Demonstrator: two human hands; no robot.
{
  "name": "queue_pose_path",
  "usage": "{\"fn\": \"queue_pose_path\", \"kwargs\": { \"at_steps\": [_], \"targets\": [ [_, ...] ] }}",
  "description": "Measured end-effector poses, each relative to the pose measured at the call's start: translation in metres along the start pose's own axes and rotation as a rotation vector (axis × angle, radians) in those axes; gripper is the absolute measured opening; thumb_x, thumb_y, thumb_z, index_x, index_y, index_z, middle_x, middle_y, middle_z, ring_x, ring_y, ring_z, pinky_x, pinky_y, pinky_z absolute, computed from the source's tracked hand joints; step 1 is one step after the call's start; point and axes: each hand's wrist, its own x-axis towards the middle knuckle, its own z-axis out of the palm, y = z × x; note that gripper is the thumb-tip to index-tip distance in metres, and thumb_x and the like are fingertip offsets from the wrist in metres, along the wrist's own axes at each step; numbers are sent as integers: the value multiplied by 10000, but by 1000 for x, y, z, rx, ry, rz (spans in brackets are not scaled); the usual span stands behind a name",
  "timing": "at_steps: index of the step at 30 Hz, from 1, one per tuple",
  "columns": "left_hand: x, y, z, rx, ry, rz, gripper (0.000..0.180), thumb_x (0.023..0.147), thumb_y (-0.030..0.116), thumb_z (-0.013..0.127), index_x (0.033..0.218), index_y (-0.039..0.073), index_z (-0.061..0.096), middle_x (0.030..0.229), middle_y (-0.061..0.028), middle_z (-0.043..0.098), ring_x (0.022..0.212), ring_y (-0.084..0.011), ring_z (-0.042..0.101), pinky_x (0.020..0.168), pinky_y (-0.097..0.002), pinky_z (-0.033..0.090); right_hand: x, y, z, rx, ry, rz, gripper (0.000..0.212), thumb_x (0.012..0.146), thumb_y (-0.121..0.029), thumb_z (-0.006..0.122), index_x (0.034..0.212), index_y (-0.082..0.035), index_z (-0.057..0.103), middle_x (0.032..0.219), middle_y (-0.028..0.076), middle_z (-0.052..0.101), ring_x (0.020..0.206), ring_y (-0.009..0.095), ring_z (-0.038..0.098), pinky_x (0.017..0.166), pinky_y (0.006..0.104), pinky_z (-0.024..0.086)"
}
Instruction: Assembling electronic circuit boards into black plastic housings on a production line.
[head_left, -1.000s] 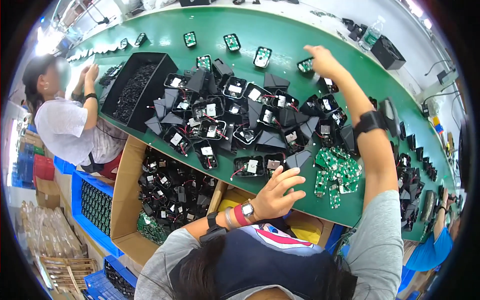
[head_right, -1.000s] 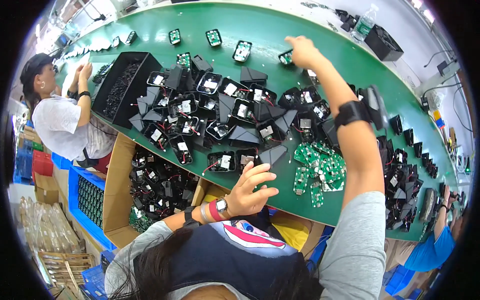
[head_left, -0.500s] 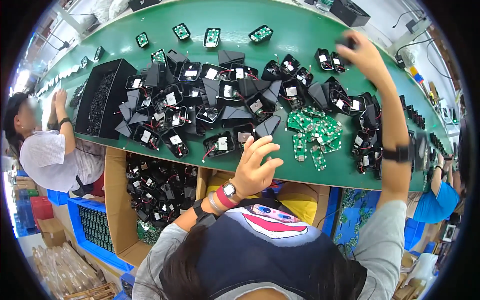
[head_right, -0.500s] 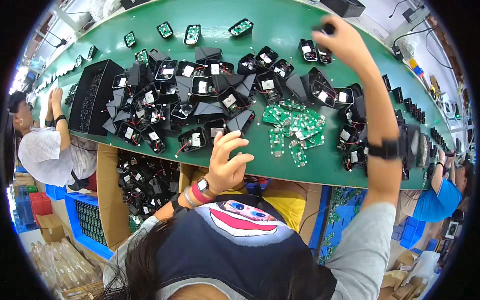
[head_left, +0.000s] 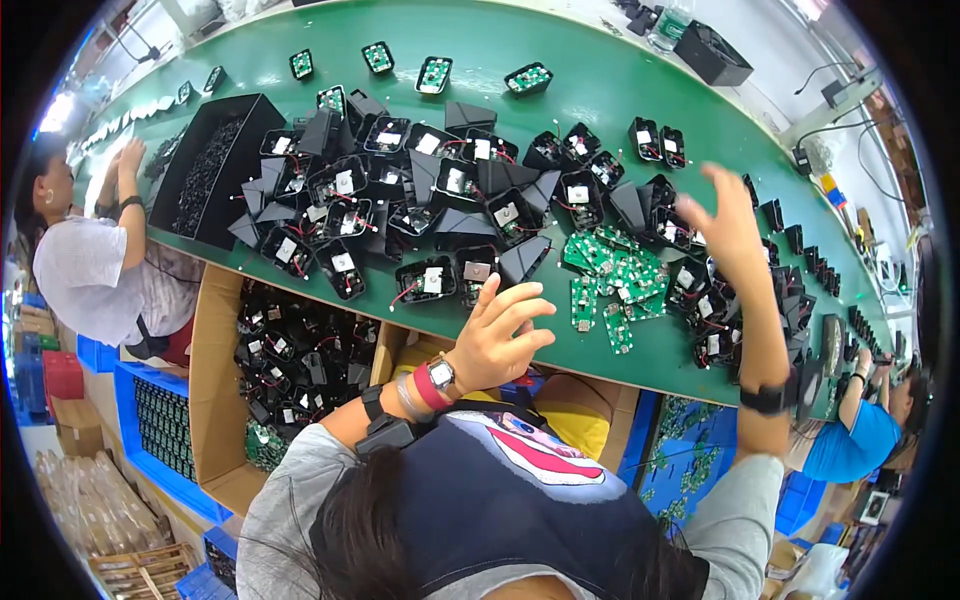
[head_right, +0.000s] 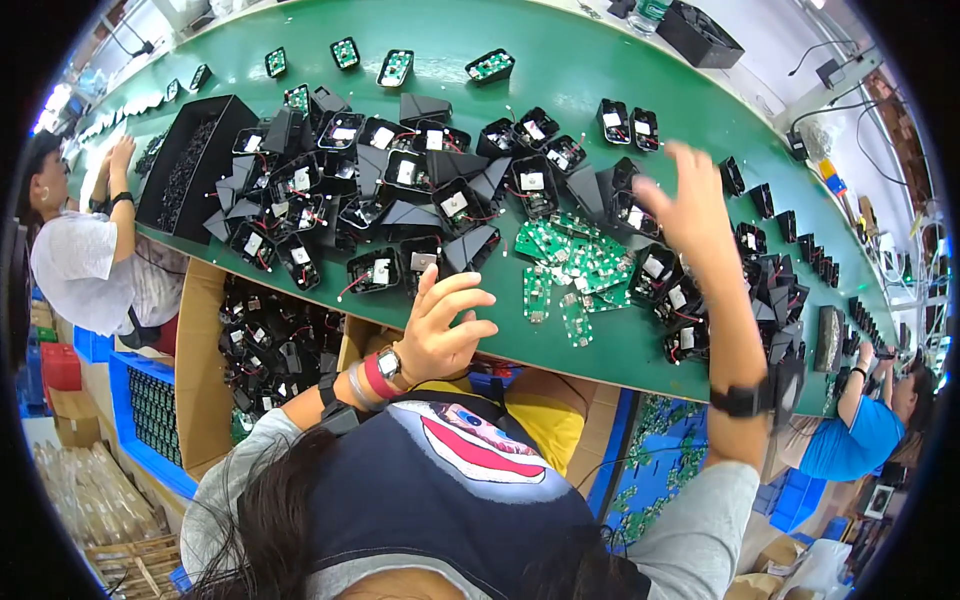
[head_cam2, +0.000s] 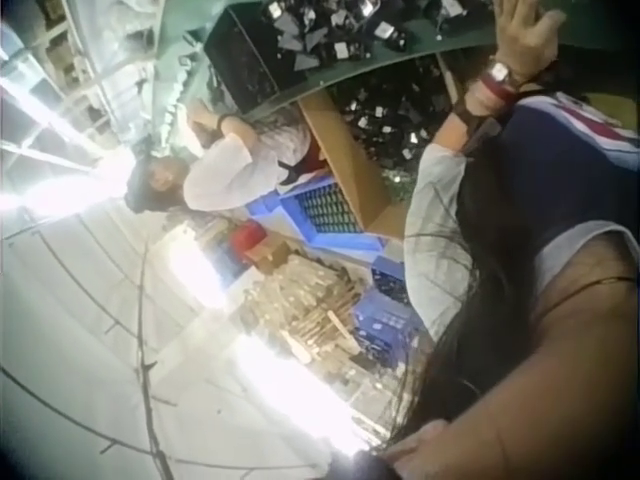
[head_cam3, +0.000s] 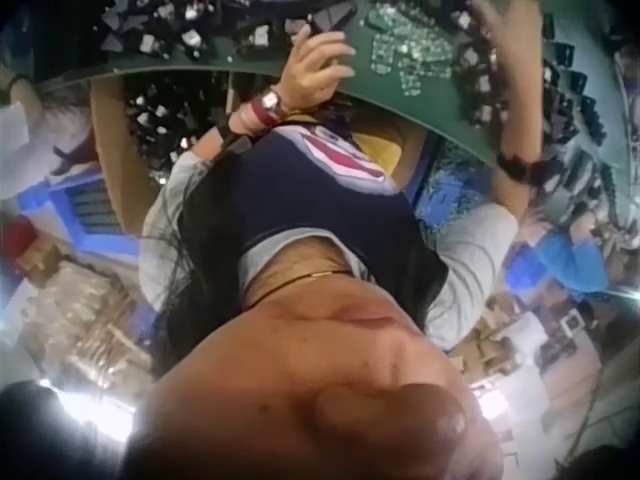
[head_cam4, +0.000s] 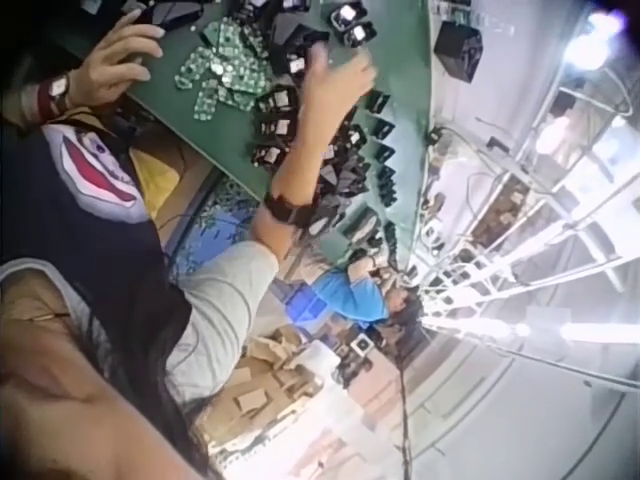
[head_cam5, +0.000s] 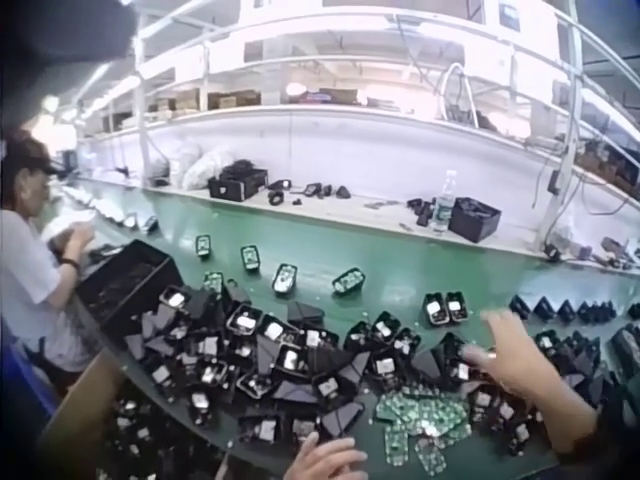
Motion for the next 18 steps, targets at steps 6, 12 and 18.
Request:
{"fn": "queue_pose_path", "kwargs": {
  "at_steps": [6, 12, 18],
  "targets": [
    [0, 1, 2, 78, 43, 27, 181, 698, -22, 580, 771, 142, 604, 1031, -11, 573, 1111, -223, 532, 1097, -480, 192, 134, 56, 79, 138, -254, 373, 1038, 580, -659, 709, 1344, -31, 394, 1373, 280, 327, 1258, 423, 348, 1046, 489, 289],
    [-1, 1, 7, 159, 73, 13, 127, 703, 22, 608, 749, 139, 584, 1006, -6, 563, 1082, -206, 535, 1091, -484, 200, 158, 64, 119, -71, -232, 344, 892, 571, -549, 688, 1312, -107, 464, 1316, 269, 383, 1176, 402, 446, 986, 464, 369],
    [-1, 1, 7, 135, 60, 22, 152, 679, 4, 595, 735, 145, 597, 959, 1, 585, 1027, -197, 554, 1094, -480, 195, 124, 27, 56, 379, -72, 77, 456, 697, -285, 687, 1034, 6, 589, 995, 154, 567, 899, 214, 560, 759, 331, 457]
  ]
}}
